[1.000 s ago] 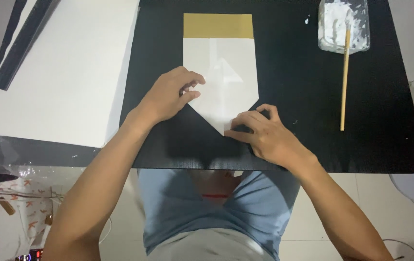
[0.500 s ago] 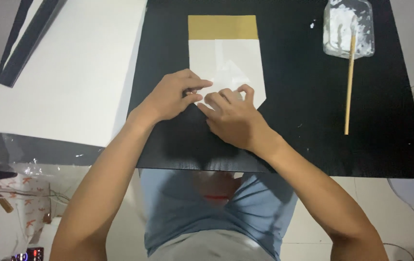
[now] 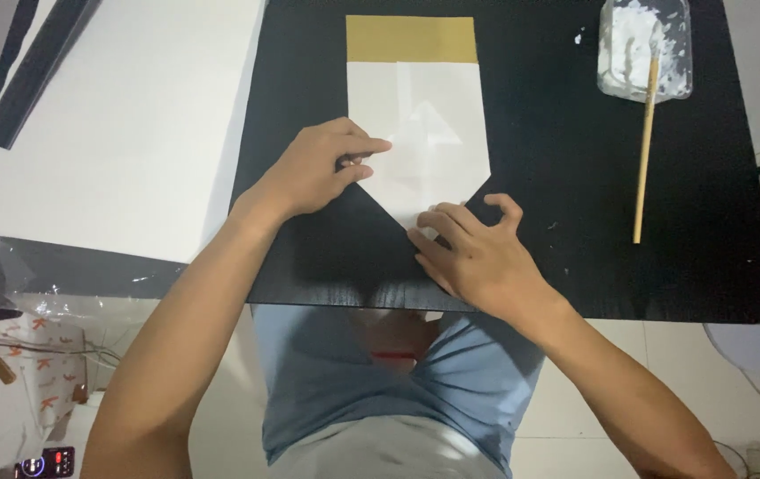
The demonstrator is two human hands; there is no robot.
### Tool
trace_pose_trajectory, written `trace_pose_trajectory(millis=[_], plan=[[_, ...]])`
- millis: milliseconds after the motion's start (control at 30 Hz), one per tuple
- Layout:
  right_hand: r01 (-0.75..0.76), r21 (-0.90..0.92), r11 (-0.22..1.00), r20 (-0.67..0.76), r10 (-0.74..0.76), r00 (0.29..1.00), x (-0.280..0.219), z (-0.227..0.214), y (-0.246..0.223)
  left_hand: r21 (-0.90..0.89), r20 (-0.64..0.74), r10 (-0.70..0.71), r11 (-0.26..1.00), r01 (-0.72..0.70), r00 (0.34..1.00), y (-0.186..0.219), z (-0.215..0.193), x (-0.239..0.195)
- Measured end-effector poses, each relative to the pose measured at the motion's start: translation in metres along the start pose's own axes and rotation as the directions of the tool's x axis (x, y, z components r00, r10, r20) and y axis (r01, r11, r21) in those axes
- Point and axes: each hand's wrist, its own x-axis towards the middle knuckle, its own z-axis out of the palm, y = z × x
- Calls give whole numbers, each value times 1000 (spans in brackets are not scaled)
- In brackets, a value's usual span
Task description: The person folds a white sheet of paper into a triangular shape, applies white adhesive with a brush to the edges, and presses the flaps together to secure them. The process involves repeated folding, gluing, and pressing actions to form a structured paper object.
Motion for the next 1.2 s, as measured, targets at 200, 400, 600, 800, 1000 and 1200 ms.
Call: trace_pose_trajectory(millis=[200,400,600,800,1000,1200], plan=[[-3,23,1000,-43,4,999,-10,1,1,-8,-1,4,1000,-4,1000,3,0,-1],[-172,113,979,40,169,985,10,-24,16,-63,-34,21,998,-23,999,1,7,2],[-430,534,728,-3,511,860,45,-2,84,3,-103,-60,998,61,993,4,16,10],[-464,556,690,74,515,854,63,13,98,111,-117,-66,991,79,991,1,14,27],[-510,580,635,117,555,824,67,3,96,77,-31,-143,987,145,989,15,9,39],[-517,597,613,105,580,808,69,5,101,24,-51,-156,987,158,986,18,9,43]])
